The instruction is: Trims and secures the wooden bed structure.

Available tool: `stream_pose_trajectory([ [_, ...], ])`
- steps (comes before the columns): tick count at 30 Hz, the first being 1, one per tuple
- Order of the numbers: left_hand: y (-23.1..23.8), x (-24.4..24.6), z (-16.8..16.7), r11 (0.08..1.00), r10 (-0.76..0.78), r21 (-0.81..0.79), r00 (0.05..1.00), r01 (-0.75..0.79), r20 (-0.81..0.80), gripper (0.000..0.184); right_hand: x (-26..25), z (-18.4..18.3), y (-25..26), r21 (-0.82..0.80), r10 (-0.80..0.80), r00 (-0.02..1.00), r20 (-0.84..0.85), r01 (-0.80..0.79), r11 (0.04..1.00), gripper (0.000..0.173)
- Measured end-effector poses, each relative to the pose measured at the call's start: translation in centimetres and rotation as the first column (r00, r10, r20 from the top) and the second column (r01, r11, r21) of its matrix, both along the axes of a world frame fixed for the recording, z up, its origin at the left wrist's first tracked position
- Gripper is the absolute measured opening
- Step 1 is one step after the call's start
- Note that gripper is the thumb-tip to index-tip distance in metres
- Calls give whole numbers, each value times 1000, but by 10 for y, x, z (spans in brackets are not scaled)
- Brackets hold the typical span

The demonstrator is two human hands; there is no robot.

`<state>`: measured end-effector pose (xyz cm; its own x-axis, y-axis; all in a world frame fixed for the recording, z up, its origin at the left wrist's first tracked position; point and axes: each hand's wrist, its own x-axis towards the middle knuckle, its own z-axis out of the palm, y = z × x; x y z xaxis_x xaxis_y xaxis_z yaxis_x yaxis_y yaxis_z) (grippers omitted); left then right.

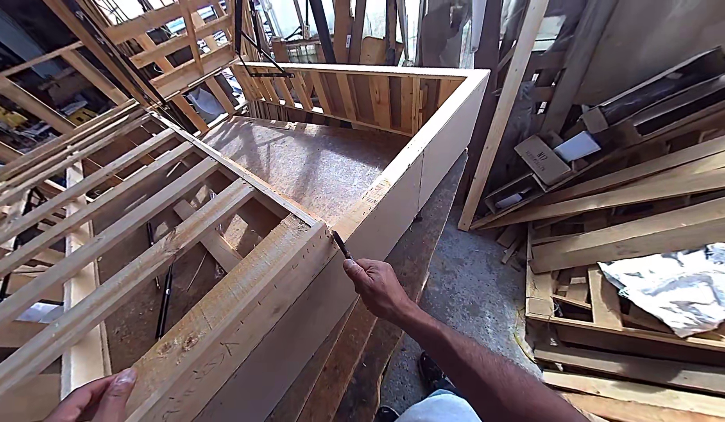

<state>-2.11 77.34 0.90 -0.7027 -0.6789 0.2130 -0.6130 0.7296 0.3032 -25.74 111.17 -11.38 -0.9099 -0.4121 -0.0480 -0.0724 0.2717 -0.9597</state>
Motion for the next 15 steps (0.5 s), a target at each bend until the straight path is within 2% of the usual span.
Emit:
stream_pose_trajectory([
  [2,-1,0,0,1000,-1,10,1000,1,1,46,1,-1,-1,-137,43,988,151,-22,990,54],
  [3,-1,0,0,1000,1,11,1000,-1,-1,45,0,-2,0,-278,107,961,255,-33,960,52],
  [4,-2,0,0,1000,3,10,1000,-3,-4,45,-1,-6,1,-465,201,914,351,-16,885,49],
  [6,-3,1,1,1000,8,8,1000,-8,-6,45,2,-14,-1,-762,422,761,492,141,632,46],
  [8,-2,0,1,1000,18,16,1000,-18,11,46,9,-19,-7,-856,604,608,516,345,384,50],
  [9,-2,0,2,1000,21,15,1000,-21,17,46,13,-20,-10,-861,663,559,497,414,297,52],
  [10,-2,0,2,1000,22,16,1000,-23,17,46,15,-20,-12,-859,693,537,481,447,250,53],
  [11,-2,0,2,1000,24,12,1000,-24,17,46,16,-20,-13,-859,681,547,486,442,258,52],
  [12,-3,0,2,1000,20,10,1000,-20,14,46,17,-20,-13,-860,625,594,506,398,318,52],
  [13,-4,0,2,1000,10,5,1000,-10,10,47,16,-20,-12,-848,523,679,515,314,427,50],
  [15,-6,-2,0,1000,-3,0,1000,3,-6,47,9,-29,-11,-746,304,868,394,108,657,46],
])
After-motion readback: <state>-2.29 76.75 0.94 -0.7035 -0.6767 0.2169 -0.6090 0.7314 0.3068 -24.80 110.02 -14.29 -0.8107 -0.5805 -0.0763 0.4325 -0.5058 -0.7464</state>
